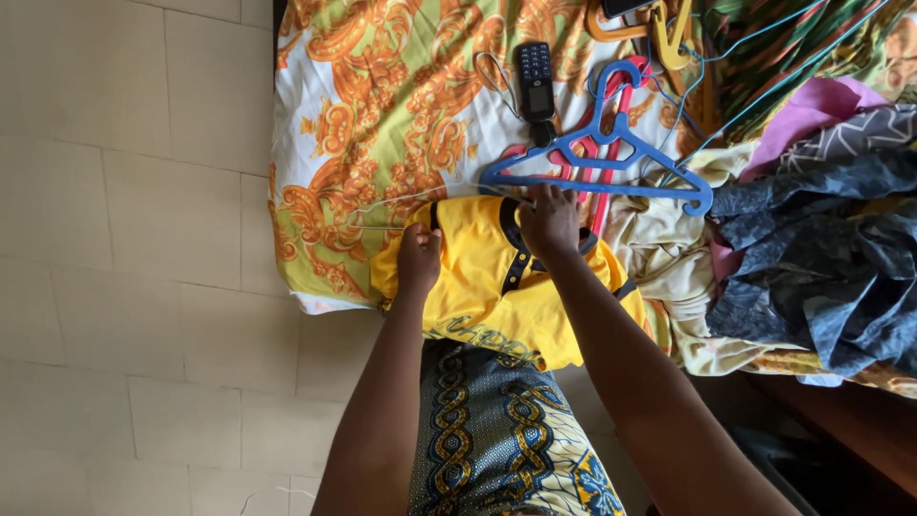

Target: The recorder picks up a yellow polo shirt from a bed and buttons the collar buttons.

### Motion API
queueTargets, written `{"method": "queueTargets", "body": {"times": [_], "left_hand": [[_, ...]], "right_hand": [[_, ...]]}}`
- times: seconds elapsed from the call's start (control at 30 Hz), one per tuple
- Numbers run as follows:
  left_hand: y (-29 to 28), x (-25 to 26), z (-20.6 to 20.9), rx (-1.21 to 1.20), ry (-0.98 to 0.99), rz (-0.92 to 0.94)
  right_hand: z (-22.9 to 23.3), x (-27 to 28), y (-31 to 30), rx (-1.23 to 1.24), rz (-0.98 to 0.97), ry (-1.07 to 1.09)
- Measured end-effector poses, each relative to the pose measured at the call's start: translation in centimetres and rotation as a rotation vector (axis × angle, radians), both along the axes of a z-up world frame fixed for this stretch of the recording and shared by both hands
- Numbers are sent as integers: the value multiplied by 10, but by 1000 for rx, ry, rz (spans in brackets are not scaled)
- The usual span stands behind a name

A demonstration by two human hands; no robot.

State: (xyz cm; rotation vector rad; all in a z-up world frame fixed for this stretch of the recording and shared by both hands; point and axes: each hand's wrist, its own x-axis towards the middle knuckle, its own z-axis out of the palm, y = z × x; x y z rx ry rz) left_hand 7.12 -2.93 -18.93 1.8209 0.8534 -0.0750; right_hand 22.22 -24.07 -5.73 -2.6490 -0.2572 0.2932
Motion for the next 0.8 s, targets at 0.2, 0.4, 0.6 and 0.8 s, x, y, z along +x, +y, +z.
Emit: {"method": "queueTargets", "body": {"times": [0.2,0.4,0.6,0.8], "left_hand": [[-9,10,19,213,92,-234],[-32,18,81,318,-76,-207],[-45,14,124,471,101,-475],[-72,19,138,628,-91,-486]], "right_hand": [[-3,18,-5,355,71,23],[21,31,-43,317,-3,-280],[36,43,-126,600,-443,-136],[31,-34,-199,687,-397,12]]}}
